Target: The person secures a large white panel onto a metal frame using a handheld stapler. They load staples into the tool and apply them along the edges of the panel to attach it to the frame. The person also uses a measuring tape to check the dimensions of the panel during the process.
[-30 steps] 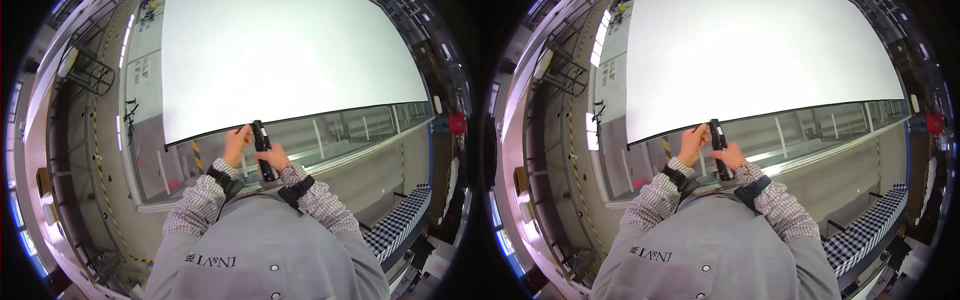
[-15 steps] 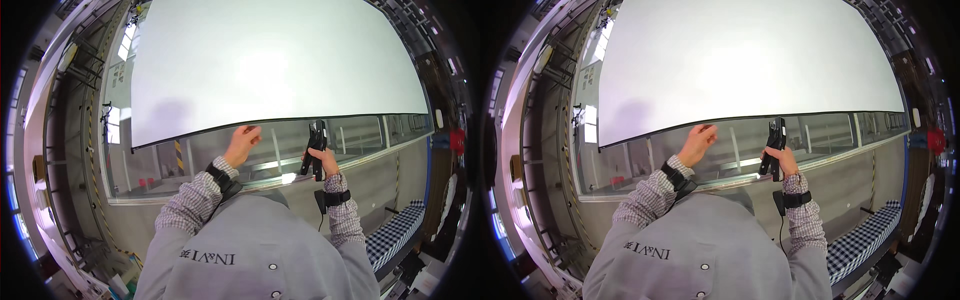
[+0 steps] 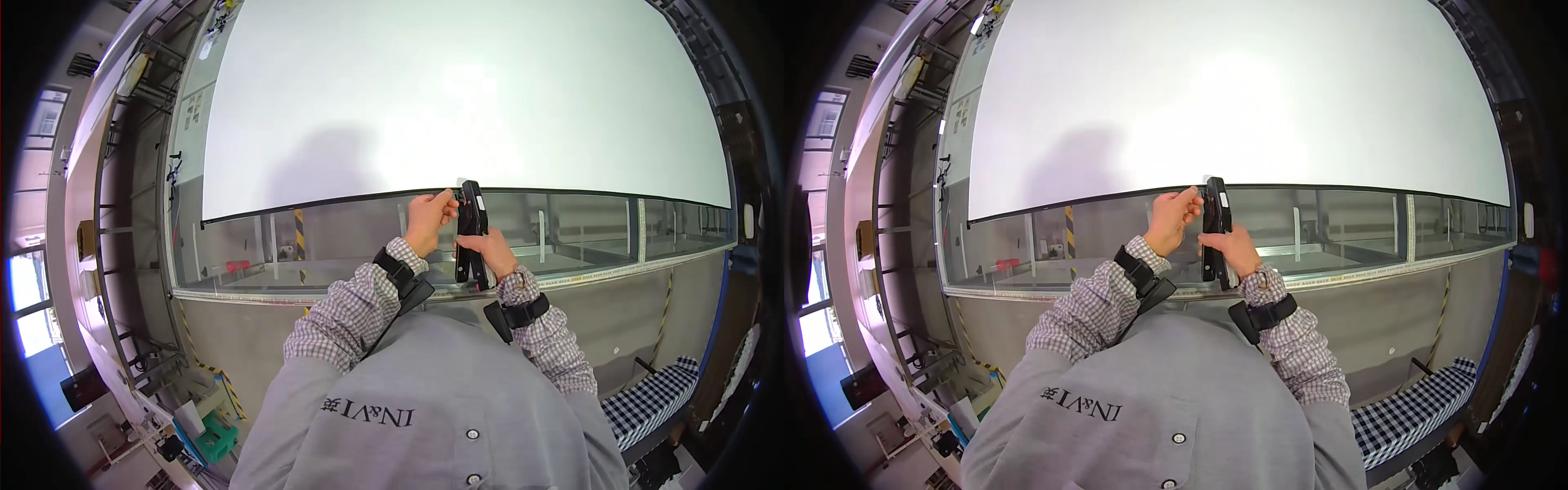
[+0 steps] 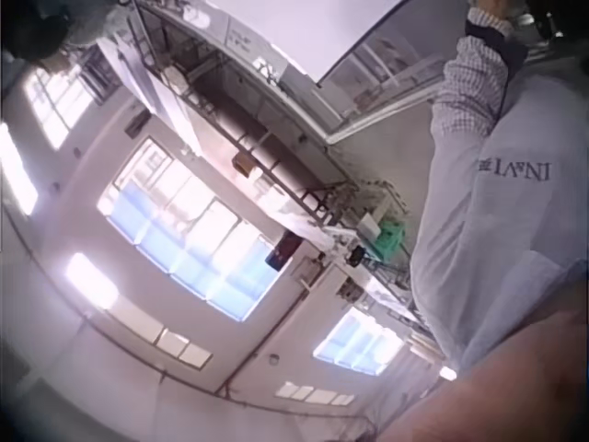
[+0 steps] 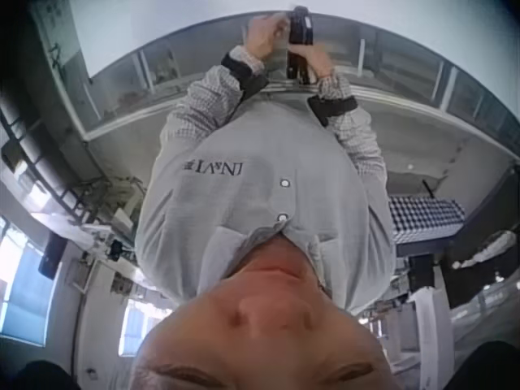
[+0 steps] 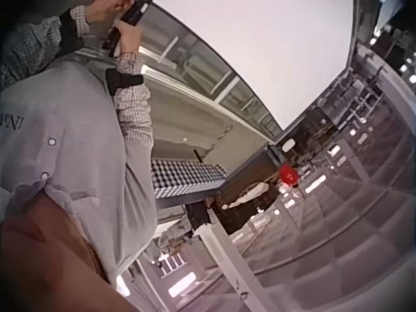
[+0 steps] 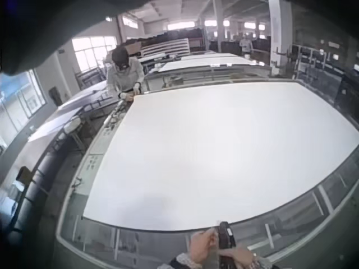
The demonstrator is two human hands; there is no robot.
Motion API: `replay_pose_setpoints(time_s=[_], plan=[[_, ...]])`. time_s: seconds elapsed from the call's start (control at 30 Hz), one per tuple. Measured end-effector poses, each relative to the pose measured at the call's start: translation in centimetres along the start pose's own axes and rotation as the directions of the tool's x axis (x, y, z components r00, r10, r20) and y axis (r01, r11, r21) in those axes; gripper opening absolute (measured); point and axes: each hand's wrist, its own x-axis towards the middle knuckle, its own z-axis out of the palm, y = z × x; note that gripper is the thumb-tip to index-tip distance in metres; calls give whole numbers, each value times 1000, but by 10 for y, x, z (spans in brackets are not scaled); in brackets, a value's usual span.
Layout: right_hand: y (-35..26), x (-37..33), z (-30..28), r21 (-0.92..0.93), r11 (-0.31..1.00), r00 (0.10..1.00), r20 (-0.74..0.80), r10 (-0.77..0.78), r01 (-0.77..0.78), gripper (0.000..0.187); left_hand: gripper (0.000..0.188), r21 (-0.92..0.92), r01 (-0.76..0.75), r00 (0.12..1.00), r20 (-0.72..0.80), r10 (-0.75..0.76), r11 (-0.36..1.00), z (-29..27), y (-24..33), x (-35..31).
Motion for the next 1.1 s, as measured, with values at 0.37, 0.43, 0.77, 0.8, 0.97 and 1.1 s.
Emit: replay_pose_setpoints(time_s=[0.37, 0.43, 0.77, 0.8, 0.97, 1.1], plan=[[-5, 0, 4, -206, 979, 992, -126, -19, -7, 23, 19, 22, -54, 999, -2, 54, 998, 5, -8, 5], [-7, -6, 10, -164, 986, 987, -160, 5, -31, 23, 22, 143, -60, 998, 18, 58, 988, 1, -7, 5], [-25, -90, -119, 127, 977, 972, -188, -144, 169, 25, 26, -48, -109, 981, 155, 116, 993, 34, -17, -7], [-23, -98, -148, 149, 974, 964, -228, -133, 170, 25, 26, -55, -106, 979, 166, 114, 993, 45, -19, -9], [-39, -133, -279, -28, 988, 922, -356, -154, 154, 21, 23, -106, -42, 967, 244, 67, 994, 130, -61, 1], [-55, -120, -334, -41, 990, 950, -277, -143, 137, 18, 11, -167, 35, 937, 348, 25, 985, 232, -120, 34]])
